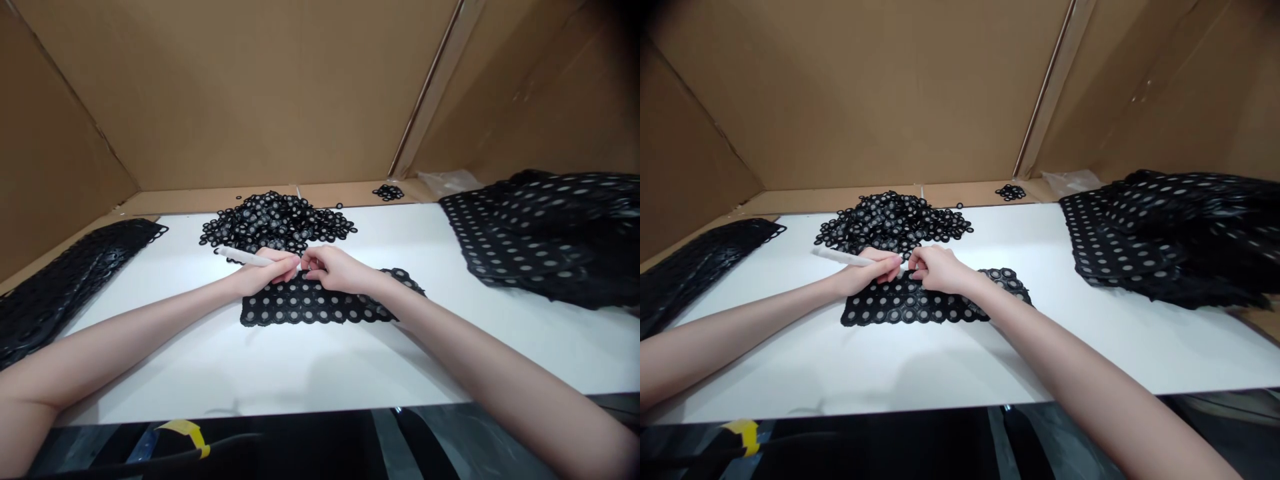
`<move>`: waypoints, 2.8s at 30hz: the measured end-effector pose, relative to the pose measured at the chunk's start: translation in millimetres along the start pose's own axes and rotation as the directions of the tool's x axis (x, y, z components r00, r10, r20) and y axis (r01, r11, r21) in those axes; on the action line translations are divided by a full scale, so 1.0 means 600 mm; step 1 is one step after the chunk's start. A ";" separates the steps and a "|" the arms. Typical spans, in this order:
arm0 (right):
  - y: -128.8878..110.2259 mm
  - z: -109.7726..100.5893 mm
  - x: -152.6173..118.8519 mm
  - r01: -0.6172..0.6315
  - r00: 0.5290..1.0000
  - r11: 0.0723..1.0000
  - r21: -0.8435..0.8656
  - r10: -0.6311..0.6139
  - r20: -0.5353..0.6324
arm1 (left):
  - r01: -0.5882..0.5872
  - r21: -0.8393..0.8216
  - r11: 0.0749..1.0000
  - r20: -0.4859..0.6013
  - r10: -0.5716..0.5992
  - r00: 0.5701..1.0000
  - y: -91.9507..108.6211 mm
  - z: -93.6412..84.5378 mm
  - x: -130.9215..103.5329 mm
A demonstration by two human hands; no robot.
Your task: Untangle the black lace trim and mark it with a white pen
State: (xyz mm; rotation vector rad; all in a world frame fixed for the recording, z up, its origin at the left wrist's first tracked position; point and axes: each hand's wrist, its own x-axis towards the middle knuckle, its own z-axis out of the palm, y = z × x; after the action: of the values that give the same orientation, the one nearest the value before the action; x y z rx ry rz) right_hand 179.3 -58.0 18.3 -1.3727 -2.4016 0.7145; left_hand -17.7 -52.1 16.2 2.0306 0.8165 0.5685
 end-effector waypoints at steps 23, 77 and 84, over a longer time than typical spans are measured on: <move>0.002 -0.004 -0.017 0.094 0.995 0.994 0.056 -0.095 0.015 | -0.013 -0.028 1.000 -0.022 0.013 1.000 0.008 0.004 -0.012; -0.011 -0.017 -0.036 0.176 0.973 0.961 0.215 -0.203 0.107 | 0.074 -0.023 0.997 0.122 -0.071 0.990 0.037 0.033 -0.051; -0.016 -0.017 -0.037 0.184 0.972 0.961 0.205 -0.209 0.106 | -0.018 -0.012 1.000 0.253 0.020 0.967 0.046 0.025 -0.047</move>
State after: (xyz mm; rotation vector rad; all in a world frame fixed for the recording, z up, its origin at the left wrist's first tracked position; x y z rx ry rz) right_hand 188.4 -78.2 32.2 -1.0229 -2.4440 0.9770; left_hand -18.1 -92.5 28.9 2.0518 0.6400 0.3137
